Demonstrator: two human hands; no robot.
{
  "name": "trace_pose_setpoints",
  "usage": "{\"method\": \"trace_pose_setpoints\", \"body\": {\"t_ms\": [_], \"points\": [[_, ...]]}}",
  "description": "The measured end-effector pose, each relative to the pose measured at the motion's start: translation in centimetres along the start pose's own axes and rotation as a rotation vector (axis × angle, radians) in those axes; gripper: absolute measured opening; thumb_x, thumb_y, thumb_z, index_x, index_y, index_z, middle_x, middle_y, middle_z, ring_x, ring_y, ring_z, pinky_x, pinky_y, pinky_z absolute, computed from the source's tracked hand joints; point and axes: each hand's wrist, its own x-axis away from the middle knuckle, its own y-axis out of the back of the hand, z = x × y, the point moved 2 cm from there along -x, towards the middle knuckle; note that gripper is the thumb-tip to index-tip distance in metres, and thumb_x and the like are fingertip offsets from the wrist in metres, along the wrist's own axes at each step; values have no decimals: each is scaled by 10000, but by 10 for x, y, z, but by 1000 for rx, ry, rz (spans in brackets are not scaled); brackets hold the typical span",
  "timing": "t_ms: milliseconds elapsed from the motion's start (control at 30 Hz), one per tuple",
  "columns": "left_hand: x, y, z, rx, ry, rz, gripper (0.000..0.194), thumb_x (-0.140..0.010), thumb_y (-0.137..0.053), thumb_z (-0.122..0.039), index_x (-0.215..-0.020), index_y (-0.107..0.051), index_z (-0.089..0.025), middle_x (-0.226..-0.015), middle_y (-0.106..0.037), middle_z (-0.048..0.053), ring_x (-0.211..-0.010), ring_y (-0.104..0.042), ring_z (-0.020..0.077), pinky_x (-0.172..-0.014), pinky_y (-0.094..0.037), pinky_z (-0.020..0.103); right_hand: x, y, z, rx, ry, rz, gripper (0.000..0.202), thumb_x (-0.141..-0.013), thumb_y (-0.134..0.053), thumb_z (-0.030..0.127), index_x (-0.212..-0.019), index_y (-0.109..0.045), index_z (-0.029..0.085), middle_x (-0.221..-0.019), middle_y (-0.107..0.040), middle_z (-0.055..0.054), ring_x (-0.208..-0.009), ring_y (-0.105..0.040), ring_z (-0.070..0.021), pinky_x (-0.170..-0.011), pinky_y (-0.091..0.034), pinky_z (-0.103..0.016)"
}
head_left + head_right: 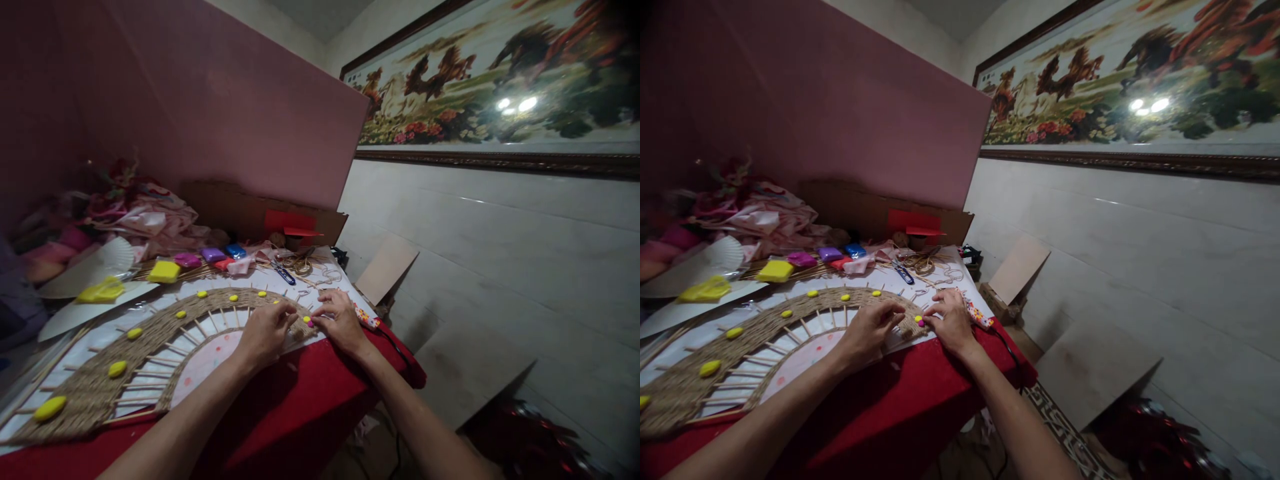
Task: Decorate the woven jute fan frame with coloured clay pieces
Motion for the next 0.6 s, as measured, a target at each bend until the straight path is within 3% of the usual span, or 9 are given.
{"method": "trace_pose_setpoints", "body": {"t_ms": [133, 267, 433, 600], "points": [[0, -1, 2, -26, -22, 8, 111, -754, -582, -246, -770, -687, -214, -685, -646, 44, -613, -514, 170, -604, -301, 267, 1, 1, -1, -9, 10, 22, 36, -692, -744, 256, -700, -746, 292, -950, -655, -60, -998, -507, -248, -884, -378, -433], [-1, -4, 5, -219, -102, 48, 178, -809, -495, -219, -800, -672, -204, -784, -654, 62, -733, -548, 188, -665, -343, 280, 4, 6, 0, 32, 42, 25, 109, -720, -714, 207, -776, -748, 295, -962, -664, -57, -1001, -507, -248, -883, -380, -437], [1, -7, 0, -461, -261, 143, 210, -810, -472, -172, -823, -681, -181, -872, -614, 93, -856, -496, 223, -745, -362, 325, 10, 8, 7, 113, 86, 32, 205, -747, -660, 148, -854, -737, 304, -1004, -645, -51, -1043, -478, -246, -908, -355, -442], [7, -9, -6, -581, -319, 189, 216, -835, -475, -196, -843, -691, -201, -874, -596, 85, -854, -442, 224, -730, -358, 334, 14, 8, 9, 168, 108, 73, 263, -714, -669, 110, -847, -738, 326, -1035, -633, -48, -1082, -452, -262, -929, -318, -474]]}}
